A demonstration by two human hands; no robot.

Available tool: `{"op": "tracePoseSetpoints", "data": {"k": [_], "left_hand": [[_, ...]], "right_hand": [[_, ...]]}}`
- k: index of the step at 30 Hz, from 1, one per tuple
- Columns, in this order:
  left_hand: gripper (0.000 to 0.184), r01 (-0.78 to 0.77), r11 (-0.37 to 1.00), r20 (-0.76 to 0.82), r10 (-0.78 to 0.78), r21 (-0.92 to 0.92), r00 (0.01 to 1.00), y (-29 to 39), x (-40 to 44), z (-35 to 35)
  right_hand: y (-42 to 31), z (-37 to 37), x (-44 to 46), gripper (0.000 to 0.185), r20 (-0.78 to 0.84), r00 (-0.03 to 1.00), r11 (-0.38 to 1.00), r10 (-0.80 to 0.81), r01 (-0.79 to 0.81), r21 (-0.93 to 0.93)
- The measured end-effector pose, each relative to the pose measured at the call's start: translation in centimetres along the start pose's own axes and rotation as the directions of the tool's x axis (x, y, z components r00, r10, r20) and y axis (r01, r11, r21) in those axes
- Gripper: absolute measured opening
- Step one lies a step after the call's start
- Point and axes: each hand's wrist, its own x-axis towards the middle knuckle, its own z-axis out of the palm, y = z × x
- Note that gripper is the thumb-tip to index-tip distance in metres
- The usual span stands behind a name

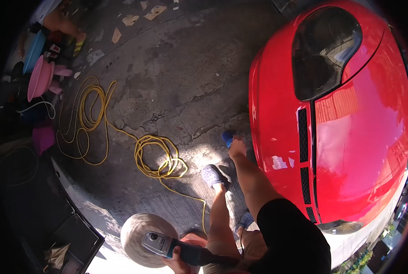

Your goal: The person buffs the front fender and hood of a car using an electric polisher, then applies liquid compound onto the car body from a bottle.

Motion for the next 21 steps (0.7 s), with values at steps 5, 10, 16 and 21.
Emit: {"op": "tracePoseSetpoints", "data": {"k": [5,10,16,21], "left_hand": [[0.09,-0.121,0.978,-0.001,0.123,0.167,0.992,-3.5,2.5,-3.3],[0.073,-0.034,0.902,0.338,-0.126,0.431,0.933,-2.4,-0.8,-2.5],[0.073,-0.175,0.865,0.507,-0.102,0.47,0.856,-4.8,-7.5,-1.1],[0.072,-0.314,0.886,0.563,0.075,0.341,0.823,-6.1,-12.6,-0.8]], "right_hand": [[4.8,-3.7,-10.6,0.05,-0.131,0.976,0.942,-0.177,0.206,0.264],[12.5,-22.2,-32.7,0.052,-0.269,0.837,0.743,-0.477,0.547,0.385],[23.0,-34.8,-54.0,0.075,-0.721,0.582,0.343,-0.376,0.81,0.476],[27.2,-27.1,-58.3,0.093,-0.778,0.597,0.304,-0.196,0.791,0.531]]}}
